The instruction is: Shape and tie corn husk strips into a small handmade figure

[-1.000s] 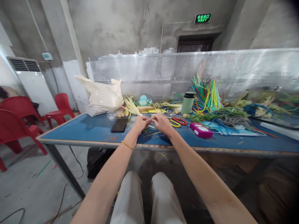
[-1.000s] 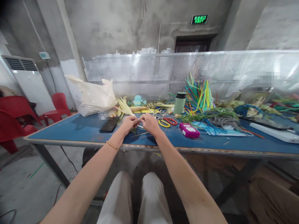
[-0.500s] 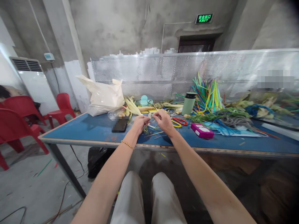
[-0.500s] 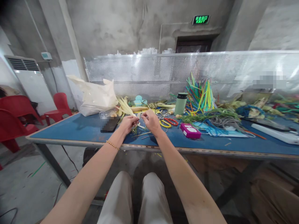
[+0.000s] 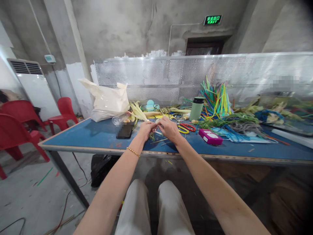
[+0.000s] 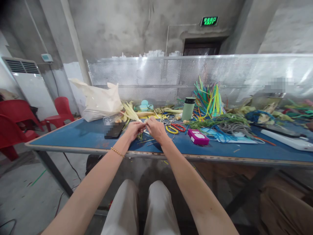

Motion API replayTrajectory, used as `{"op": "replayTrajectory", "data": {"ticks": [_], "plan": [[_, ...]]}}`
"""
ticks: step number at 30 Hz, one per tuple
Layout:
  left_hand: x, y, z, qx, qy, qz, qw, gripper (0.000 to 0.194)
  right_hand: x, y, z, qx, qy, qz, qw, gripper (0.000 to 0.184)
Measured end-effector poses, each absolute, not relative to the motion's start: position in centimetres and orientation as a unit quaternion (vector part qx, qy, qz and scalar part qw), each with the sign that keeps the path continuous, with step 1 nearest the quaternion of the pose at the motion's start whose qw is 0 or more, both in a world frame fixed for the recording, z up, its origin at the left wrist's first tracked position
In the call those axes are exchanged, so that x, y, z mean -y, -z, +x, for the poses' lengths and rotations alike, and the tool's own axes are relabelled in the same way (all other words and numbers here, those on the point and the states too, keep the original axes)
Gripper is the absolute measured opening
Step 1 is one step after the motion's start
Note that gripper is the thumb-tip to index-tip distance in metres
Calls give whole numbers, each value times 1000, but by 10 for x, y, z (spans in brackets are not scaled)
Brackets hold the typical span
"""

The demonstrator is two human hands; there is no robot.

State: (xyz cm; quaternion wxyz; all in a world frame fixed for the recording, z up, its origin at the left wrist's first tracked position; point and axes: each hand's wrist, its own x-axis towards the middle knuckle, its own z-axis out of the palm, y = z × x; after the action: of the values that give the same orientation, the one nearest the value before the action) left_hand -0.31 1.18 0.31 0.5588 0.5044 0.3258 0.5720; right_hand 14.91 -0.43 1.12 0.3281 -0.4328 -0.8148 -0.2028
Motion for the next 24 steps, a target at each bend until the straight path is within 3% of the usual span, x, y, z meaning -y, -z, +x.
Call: {"op": "replayTrajectory", "data": {"ticks": [11,24], "plan": [[-9,-4,-4,-318,-561,478,596,19,6,-11,146,821,224,-436,292,17],[-17,0,0,-327,-559,517,560,11,1,-8,151,819,124,-412,379,10]]}}
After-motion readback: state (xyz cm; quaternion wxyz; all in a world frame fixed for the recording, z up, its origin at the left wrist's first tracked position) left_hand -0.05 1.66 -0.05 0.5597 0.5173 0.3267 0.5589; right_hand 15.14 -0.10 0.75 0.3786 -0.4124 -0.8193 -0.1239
